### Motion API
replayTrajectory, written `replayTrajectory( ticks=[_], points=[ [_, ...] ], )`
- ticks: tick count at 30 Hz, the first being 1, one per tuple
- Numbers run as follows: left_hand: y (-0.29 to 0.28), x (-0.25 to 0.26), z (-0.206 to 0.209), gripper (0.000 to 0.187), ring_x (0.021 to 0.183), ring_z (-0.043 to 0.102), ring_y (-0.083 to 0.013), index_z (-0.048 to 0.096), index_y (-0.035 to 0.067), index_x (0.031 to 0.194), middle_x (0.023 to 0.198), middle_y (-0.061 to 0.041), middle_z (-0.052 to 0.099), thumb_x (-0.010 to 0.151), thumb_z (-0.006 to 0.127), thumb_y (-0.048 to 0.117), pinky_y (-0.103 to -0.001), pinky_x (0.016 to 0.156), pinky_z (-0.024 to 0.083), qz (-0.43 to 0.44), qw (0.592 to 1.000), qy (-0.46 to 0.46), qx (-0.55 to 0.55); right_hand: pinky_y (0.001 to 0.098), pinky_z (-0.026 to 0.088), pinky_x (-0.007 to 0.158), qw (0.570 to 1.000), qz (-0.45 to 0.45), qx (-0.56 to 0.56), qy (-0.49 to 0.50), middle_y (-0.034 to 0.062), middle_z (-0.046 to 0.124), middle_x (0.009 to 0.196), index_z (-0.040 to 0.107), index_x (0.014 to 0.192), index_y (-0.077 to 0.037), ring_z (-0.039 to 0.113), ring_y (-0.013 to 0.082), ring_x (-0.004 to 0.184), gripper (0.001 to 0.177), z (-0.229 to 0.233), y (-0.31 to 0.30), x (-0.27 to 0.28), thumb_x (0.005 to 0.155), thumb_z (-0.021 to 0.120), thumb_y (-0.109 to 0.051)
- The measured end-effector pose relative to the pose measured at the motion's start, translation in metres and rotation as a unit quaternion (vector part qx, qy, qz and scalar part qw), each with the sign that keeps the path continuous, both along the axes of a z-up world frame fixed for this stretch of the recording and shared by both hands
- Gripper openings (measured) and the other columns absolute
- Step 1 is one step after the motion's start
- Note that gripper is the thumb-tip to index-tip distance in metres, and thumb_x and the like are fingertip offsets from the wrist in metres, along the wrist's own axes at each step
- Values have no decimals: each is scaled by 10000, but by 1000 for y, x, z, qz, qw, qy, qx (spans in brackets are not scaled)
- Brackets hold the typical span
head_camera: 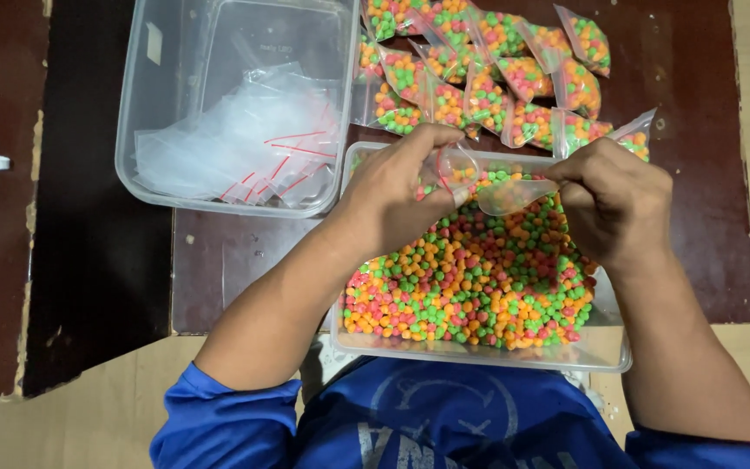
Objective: Packaging small colorful candies into individual plastic zip-lock bags using a spoon.
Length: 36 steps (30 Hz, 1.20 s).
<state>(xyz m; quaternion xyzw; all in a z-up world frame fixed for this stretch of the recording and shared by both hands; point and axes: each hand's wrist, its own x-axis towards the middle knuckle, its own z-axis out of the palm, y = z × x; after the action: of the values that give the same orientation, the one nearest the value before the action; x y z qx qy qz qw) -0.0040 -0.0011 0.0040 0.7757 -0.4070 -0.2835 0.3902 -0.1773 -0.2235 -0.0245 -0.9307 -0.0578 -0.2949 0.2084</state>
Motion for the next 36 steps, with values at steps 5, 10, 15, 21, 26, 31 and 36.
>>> replayTrajectory(
  ticks=[5, 10, 15, 21, 26, 31, 36],
  points=[
    [1, 1, 0, 654, 1256, 604, -329, 475, 209, 1440, 1465, -84, 608, 822, 574, 396, -509, 911, 476, -5, 1000, 0, 10, 358, 438, 640, 1000, -4, -10, 8, 151, 621, 840, 719, 925, 52, 585, 255, 720, 298, 1, 3, 2, 1032, 453, 134],
    [0, 3, 2, 656, 1209, 626, -310, 465, 214, 1449, 1397, -85, 642, 817, 575, 354, -498, 885, 493, -15, 1000, 5, 21, 346, 458, 647, 1000, -7, -8, 10, 142, 630, 851, 733, 945, 45, 601, 243, 728, 337, 0, -2, 3, 1125, 452, 4],
    [0, 2, -5, 594, 1122, 665, -301, 504, 239, 1398, 1360, -46, 679, 865, 577, 491, -445, 829, 492, -2, 1000, 1, -1, 339, 538, 700, 991, 9, 48, 121, 115, 734, 925, 707, 850, -14, 698, 224, 827, 234, 10, 5, 4, 865, 576, 180],
    [-2, 2, -8, 572, 865, 721, -273, 506, 205, 1399, 1388, -51, 670, 889, 636, 428, -454, 788, 485, -10, 1000, -17, -9, 333, 401, 514, 948, 4, 174, 267, 54, 640, 754, 746, 890, -17, 549, 168, 610, 153, 16, 10, 5, 850, 617, 54],
    [-1, 3, -16, 561, 787, 671, -260, 497, 166, 1400, 1269, -42, 671, 902, 679, 350, -460, 716, 483, -20, 999, -27, -38, 308, 446, 463, 888, 105, 262, 363, 59, 699, 706, 752, 772, -30, 599, 148, 528, 177, 9, 5, 3, 846, 605, 37],
    [-2, 4, -21, 554, 609, 612, -261, 512, 126, 1384, 967, -109, 729, 870, 697, 217, -429, 533, 416, -25, 996, -41, -79, 279, 567, 429, 906, 141, 66, 394, -22, 673, 669, 686, 694, -106, 673, 116, 549, 220, 33, 4, -7, 888, 630, -21],
    [-2, 4, -25, 580, 667, 673, -289, 502, 126, 1395, 1102, -117, 748, 877, 735, 241, -472, 590, 476, -24, 995, -61, -81, 393, 404, 500, 812, -171, -393, 396, -102, 595, 800, 524, 763, -272, 648, 249, 700, 299, 50, -12, -39, 1061, 507, -285]
  ],
)
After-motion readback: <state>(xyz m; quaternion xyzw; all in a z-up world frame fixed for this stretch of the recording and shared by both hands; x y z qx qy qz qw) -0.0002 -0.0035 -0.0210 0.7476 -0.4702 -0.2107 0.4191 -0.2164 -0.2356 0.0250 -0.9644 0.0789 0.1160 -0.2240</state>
